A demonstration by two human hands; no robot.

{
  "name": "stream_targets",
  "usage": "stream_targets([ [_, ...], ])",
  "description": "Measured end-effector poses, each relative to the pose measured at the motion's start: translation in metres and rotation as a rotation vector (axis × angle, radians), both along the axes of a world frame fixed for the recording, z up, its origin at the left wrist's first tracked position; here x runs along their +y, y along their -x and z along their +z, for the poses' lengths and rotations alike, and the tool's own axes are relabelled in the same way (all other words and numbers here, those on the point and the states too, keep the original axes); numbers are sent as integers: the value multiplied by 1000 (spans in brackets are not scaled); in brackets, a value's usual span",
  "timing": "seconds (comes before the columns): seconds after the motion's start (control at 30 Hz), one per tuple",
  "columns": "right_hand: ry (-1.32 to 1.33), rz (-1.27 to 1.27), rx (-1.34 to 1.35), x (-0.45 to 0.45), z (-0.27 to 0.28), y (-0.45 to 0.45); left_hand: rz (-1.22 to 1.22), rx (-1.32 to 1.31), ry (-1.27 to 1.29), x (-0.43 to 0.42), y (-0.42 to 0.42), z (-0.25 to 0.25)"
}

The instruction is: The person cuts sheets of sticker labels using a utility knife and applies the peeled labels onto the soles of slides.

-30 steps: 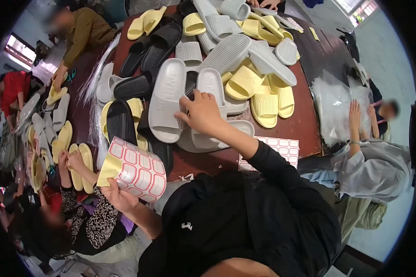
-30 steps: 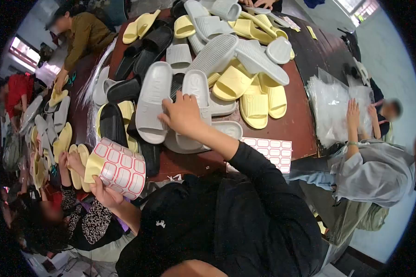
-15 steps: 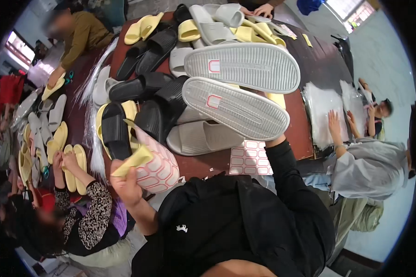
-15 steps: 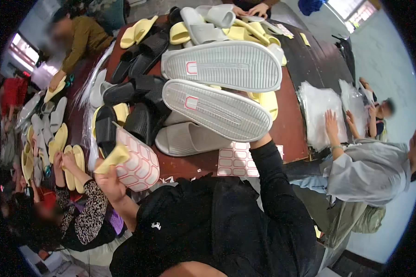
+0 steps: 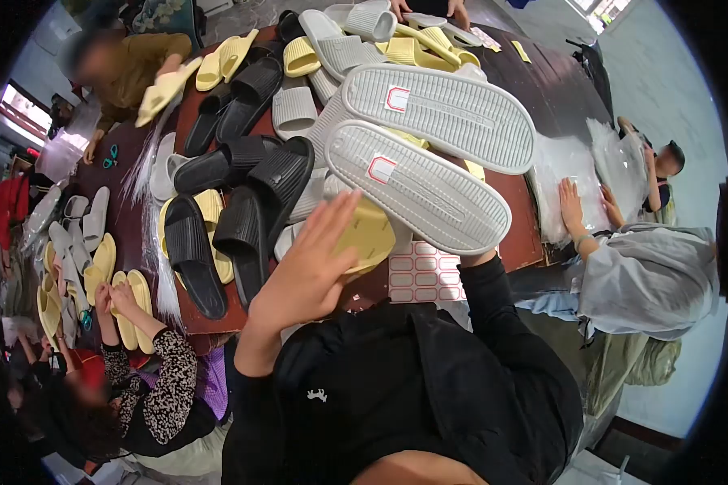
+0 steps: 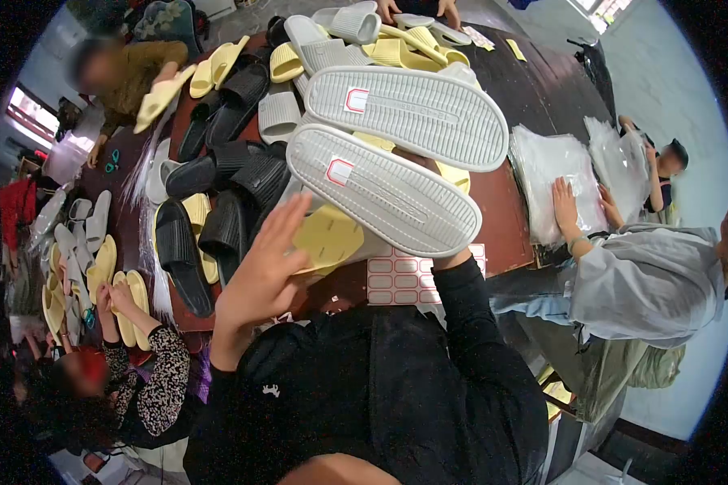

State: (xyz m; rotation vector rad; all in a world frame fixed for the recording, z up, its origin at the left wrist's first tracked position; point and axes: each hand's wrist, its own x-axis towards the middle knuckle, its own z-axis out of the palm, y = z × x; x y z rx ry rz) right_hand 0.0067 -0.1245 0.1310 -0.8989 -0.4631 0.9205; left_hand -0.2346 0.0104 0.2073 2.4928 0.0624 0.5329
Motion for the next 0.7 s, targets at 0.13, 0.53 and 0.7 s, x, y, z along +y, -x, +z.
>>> stream_targets([
  [0.13, 59, -47, -85, -4, 1, -10, -59, 105, -148, 3, -37, -7],
  [0.53, 1006, -650, -955, -16, 63, -231, -167, 136, 2, 1, -43, -12],
  [0.7, 1286, -584, -1275, -49, 20, -398, -126, 131, 206, -3, -16, -30],
])
